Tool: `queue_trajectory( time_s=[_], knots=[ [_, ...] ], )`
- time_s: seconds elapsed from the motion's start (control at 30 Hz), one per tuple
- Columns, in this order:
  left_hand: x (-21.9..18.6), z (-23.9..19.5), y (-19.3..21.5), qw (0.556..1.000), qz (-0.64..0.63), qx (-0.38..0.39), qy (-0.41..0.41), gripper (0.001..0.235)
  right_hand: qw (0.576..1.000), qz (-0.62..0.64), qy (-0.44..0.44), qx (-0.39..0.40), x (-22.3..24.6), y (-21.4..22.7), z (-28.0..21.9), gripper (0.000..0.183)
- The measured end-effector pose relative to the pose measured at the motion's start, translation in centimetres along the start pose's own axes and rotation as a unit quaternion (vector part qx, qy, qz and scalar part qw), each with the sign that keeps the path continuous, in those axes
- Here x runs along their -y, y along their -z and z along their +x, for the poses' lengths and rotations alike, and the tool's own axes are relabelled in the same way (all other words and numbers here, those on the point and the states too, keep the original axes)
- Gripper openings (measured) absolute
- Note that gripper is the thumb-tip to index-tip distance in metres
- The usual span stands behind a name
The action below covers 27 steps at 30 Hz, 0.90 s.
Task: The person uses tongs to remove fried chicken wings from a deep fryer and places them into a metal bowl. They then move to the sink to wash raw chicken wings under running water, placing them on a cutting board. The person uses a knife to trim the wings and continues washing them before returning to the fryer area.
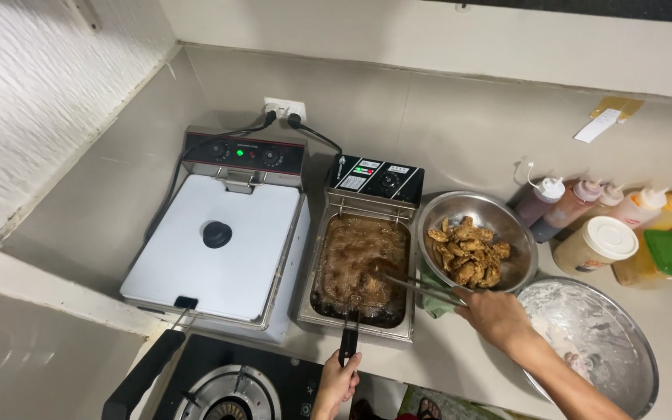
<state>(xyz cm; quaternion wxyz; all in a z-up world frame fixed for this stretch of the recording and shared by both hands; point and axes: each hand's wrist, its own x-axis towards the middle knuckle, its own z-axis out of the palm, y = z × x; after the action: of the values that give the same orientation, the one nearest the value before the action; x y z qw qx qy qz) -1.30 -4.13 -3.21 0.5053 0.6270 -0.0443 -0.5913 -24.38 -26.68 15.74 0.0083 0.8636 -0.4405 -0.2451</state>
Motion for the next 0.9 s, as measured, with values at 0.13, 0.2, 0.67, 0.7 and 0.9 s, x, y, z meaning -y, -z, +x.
queue_trajectory(
  time_s=[0.13,0.2,0.67,0.7,0.9],
  knots=[
    [1.8,1.2,0.0,1.0,0.007,-0.002,-0.028,0.023,0.998,0.04,-0.033,-0.019,-0.3,0.7,2.0,0.047],
    [3.0,2.6,0.1,0.999,0.008,-0.002,-0.039,0.023,0.998,0.051,-0.033,-0.023,-0.4,0.1,3.2,0.039],
    [3.8,2.2,-0.3,0.997,0.008,-0.011,-0.075,0.02,0.984,0.177,-0.008,0.036,2.6,5.2,4.5,0.051],
    [3.8,2.2,-0.3,0.997,0.012,-0.009,-0.072,0.021,0.987,0.154,-0.009,0.042,3.1,5.2,4.8,0.05],
    [3.8,2.5,-0.2,0.999,-0.002,-0.009,-0.043,0.021,0.979,0.181,-0.03,0.085,3.4,5.2,5.1,0.052]
  ],
)
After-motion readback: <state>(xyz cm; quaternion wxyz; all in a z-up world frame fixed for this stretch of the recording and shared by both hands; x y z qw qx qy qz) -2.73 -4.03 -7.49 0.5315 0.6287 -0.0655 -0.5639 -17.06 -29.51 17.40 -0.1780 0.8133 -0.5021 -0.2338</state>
